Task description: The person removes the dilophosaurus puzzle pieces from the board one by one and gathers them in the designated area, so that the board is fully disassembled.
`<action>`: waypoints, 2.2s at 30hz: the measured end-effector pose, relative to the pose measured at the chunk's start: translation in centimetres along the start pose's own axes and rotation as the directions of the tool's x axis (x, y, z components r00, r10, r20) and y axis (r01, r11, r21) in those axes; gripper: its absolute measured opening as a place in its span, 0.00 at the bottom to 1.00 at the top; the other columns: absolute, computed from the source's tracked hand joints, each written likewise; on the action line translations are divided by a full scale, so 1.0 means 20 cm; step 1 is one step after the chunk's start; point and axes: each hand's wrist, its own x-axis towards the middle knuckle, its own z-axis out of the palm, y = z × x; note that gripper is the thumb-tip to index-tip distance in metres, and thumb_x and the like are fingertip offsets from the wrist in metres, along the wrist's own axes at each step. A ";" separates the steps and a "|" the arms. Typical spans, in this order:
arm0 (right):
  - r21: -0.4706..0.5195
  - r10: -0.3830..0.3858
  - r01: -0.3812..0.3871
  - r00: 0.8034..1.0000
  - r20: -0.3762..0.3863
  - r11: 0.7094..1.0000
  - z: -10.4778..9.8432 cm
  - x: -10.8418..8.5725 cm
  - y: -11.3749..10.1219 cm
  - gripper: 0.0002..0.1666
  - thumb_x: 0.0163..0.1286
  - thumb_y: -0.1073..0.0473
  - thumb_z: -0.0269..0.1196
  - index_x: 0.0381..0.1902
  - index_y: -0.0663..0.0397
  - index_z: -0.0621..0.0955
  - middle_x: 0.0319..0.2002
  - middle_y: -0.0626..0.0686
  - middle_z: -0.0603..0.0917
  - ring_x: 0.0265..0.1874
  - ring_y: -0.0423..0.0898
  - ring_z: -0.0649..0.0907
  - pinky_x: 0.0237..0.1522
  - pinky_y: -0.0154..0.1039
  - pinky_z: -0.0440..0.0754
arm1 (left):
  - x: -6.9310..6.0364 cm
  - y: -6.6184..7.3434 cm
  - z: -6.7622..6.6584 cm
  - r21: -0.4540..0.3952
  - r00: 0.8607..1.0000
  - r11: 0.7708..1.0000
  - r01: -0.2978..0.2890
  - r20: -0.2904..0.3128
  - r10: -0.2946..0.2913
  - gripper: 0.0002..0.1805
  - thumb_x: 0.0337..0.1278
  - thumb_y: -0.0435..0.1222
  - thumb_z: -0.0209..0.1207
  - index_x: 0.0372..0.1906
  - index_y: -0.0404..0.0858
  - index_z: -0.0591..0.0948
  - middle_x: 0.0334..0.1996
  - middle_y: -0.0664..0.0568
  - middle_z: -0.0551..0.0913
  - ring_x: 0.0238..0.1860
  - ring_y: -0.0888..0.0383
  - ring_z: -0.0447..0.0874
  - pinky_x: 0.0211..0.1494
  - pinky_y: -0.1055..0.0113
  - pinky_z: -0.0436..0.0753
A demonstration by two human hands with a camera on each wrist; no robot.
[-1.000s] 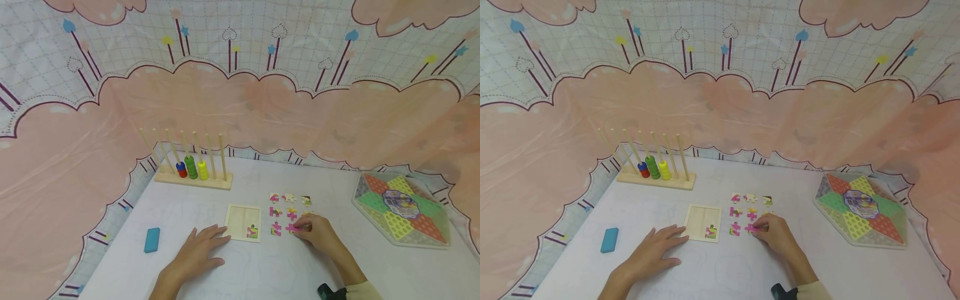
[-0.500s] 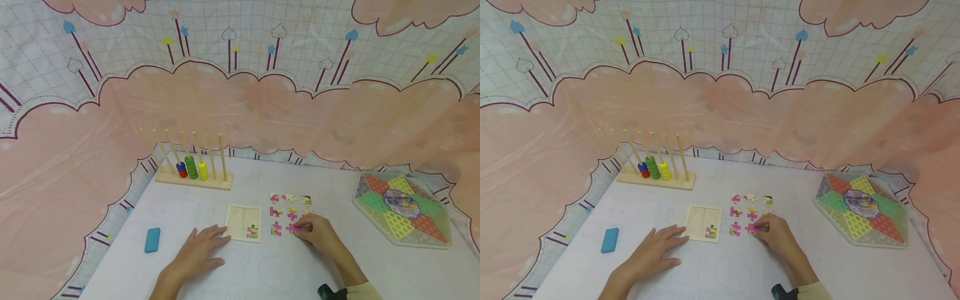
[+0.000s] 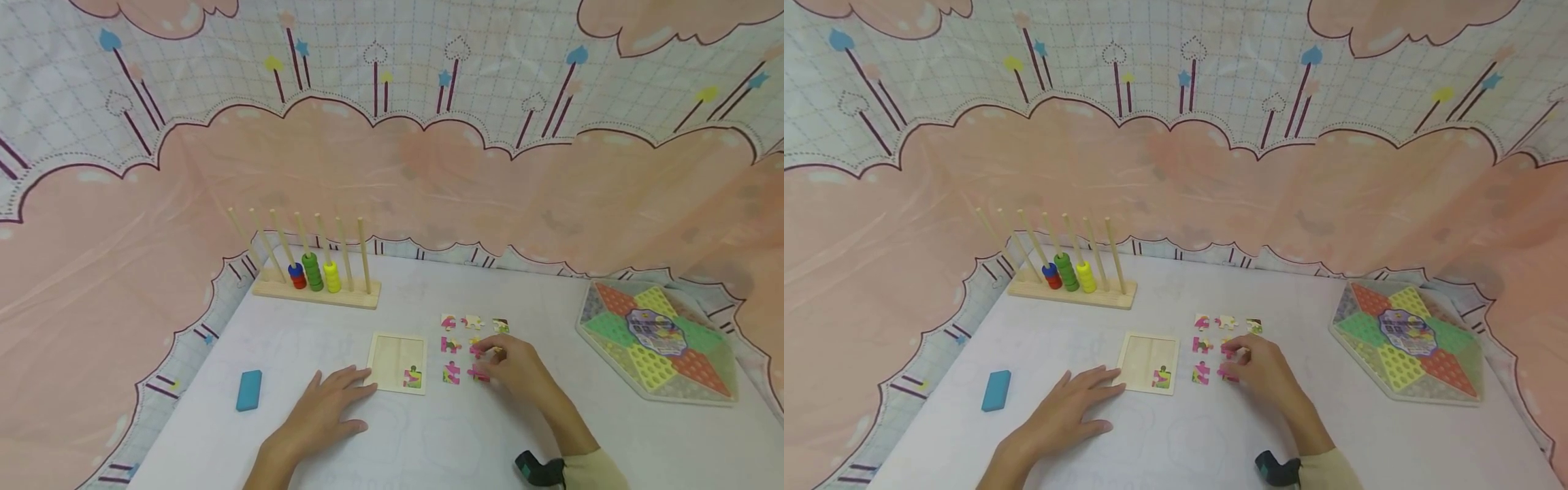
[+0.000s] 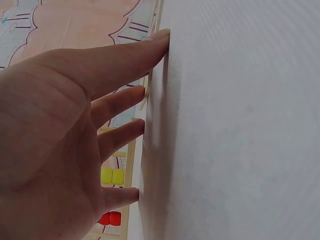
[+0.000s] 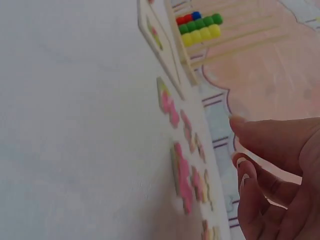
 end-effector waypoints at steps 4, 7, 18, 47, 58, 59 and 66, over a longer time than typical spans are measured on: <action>0.014 -0.064 0.063 0.998 0.017 0.998 0.03 0.01 -0.06 0.17 0.61 0.60 0.75 0.49 0.50 0.88 0.40 0.50 0.86 0.36 0.43 0.79 0.28 0.28 0.78 | 0.00 -0.01 0.00 -0.002 1.000 1.000 -0.008 -0.002 0.008 0.33 0.54 0.50 0.73 0.67 0.53 0.80 0.74 0.55 0.74 0.79 0.46 0.65 0.74 0.22 0.56; 0.012 -0.107 0.106 0.994 0.036 0.994 0.07 0.03 -0.11 0.17 0.60 0.60 0.76 0.48 0.50 0.88 0.40 0.50 0.87 0.35 0.42 0.78 0.28 0.28 0.77 | 0.00 -0.01 0.00 -0.002 1.000 1.000 -0.007 -0.004 0.007 0.33 0.53 0.50 0.73 0.66 0.54 0.80 0.74 0.56 0.74 0.79 0.46 0.65 0.73 0.22 0.56; -0.037 -0.268 0.273 0.958 0.104 0.961 0.20 0.04 -0.21 0.17 0.58 0.61 0.76 0.47 0.51 0.88 0.41 0.47 0.90 0.30 0.37 0.78 0.32 0.27 0.76 | 0.01 0.00 0.01 0.012 1.000 1.000 -0.010 -0.016 0.010 0.33 0.52 0.50 0.74 0.66 0.54 0.81 0.73 0.55 0.75 0.78 0.46 0.66 0.73 0.22 0.57; -0.171 -0.302 0.340 0.929 0.216 0.925 0.36 0.05 -0.29 0.24 0.56 0.54 0.79 0.51 0.48 0.87 0.44 0.45 0.84 0.29 0.36 0.74 0.30 0.28 0.73 | 0.00 0.01 -0.01 0.010 1.000 1.000 -0.007 -0.014 0.008 0.32 0.53 0.50 0.73 0.66 0.53 0.81 0.73 0.55 0.75 0.78 0.45 0.66 0.73 0.22 0.57; -0.150 -0.259 0.299 0.936 0.238 0.942 0.37 0.06 -0.30 0.22 0.55 0.56 0.79 0.49 0.47 0.88 0.39 0.44 0.83 0.30 0.38 0.75 0.31 0.29 0.74 | 0.00 0.00 -0.01 0.023 0.999 1.000 -0.021 -0.026 0.022 0.32 0.54 0.50 0.73 0.66 0.52 0.81 0.73 0.54 0.75 0.78 0.45 0.66 0.73 0.22 0.58; -0.161 -0.257 0.299 0.937 0.239 0.941 0.37 0.06 -0.30 0.22 0.55 0.56 0.79 0.49 0.47 0.88 0.39 0.44 0.83 0.31 0.38 0.76 0.32 0.29 0.75 | 0.00 0.00 -0.01 0.022 0.999 1.000 -0.021 -0.027 0.022 0.32 0.54 0.50 0.73 0.66 0.52 0.81 0.73 0.54 0.75 0.78 0.45 0.66 0.73 0.22 0.58; -0.226 -0.271 0.326 0.932 0.242 0.918 0.37 0.08 -0.32 0.19 0.52 0.56 0.81 0.43 0.47 0.89 0.42 0.46 0.87 0.42 0.41 0.81 0.50 0.43 0.84 | 0.00 0.00 -0.01 0.023 0.999 1.000 -0.021 -0.029 0.022 0.32 0.54 0.49 0.73 0.66 0.52 0.81 0.73 0.54 0.75 0.77 0.45 0.67 0.73 0.22 0.58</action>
